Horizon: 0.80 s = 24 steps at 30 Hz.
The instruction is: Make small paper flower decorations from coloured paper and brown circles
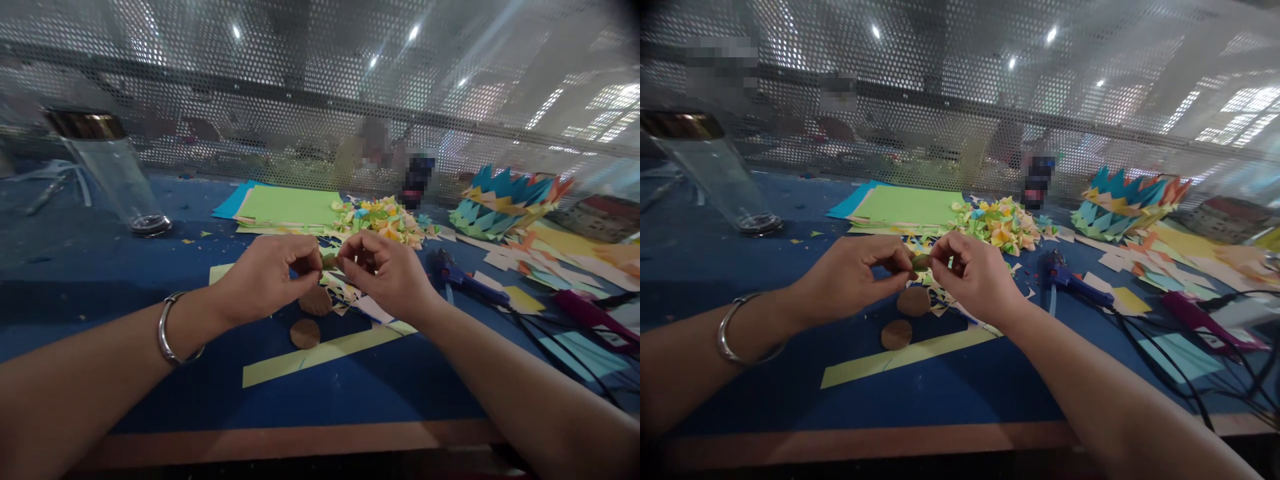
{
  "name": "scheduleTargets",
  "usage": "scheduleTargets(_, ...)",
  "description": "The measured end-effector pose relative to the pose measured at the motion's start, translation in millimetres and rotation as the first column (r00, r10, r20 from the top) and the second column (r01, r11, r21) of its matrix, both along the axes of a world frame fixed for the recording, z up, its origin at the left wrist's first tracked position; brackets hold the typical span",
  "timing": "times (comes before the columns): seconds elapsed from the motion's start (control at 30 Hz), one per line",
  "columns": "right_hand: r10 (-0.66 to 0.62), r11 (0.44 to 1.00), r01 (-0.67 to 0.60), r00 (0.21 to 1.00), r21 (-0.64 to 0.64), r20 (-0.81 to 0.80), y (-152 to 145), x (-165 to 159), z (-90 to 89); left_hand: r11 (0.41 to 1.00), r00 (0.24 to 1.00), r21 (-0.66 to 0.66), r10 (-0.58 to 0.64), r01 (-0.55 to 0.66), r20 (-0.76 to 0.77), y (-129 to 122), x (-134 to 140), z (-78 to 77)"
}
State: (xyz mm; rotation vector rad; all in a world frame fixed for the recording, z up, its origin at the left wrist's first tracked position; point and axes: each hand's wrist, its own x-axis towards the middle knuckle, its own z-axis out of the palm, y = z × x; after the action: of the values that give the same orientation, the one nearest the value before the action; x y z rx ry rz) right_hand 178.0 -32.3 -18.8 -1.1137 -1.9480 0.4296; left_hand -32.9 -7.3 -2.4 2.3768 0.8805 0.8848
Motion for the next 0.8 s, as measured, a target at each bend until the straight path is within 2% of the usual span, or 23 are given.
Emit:
scheduleTargets(0.1, 0.001, 0.998, -0.003, 0.999, 0.055, 0.046, -1.1, -0.9, 1.1, 0.98, 0.99, -0.195, -0.023, 0.051, 0.14, 1.6, 1.0, -3.4)
scheduleTargets(0.2, -0.008, 0.996, 0.002, 0.998, 0.091, 0.063, -2.5, -1.0, 2.4, 0.902, 0.948, -0.397, -0.039, 0.169, 0.317, 3.6, 1.8, -4.3)
scheduleTargets(0.27, -0.008, 0.995, 0.002, 0.998, 0.103, 0.059, -3.5, -0.8, 3.0, 0.855, 0.918, -0.472, -0.014, 0.216, 0.396, 3.3, 2.9, -3.1)
scheduleTargets(0.37, 0.008, 0.994, -0.015, 0.998, 0.113, 0.061, -4.1, -0.6, 3.5, 0.811, 0.884, -0.536, 0.051, 0.235, 0.465, 1.6, 5.1, -1.8)
scheduleTargets(0.53, 0.036, 0.993, -0.043, 0.997, 0.107, 0.073, -4.4, -1.3, 3.9, 0.762, 0.862, -0.602, 0.119, 0.239, 0.492, 3.0, 7.1, -3.5)
scheduleTargets(0.7, 0.056, 0.996, -0.058, 0.998, 0.065, 0.035, -6.7, -2.9, 4.1, 0.749, 0.858, -0.615, 0.129, 0.245, 0.498, 5.3, 5.4, -1.4)
scheduleTargets(0.8, 0.075, 0.997, -0.074, 0.997, 0.02, -0.023, -7.4, -3.3, 4.2, 0.768, 0.859, -0.591, 0.111, 0.244, 0.499, 6.0, 3.2, -0.6)
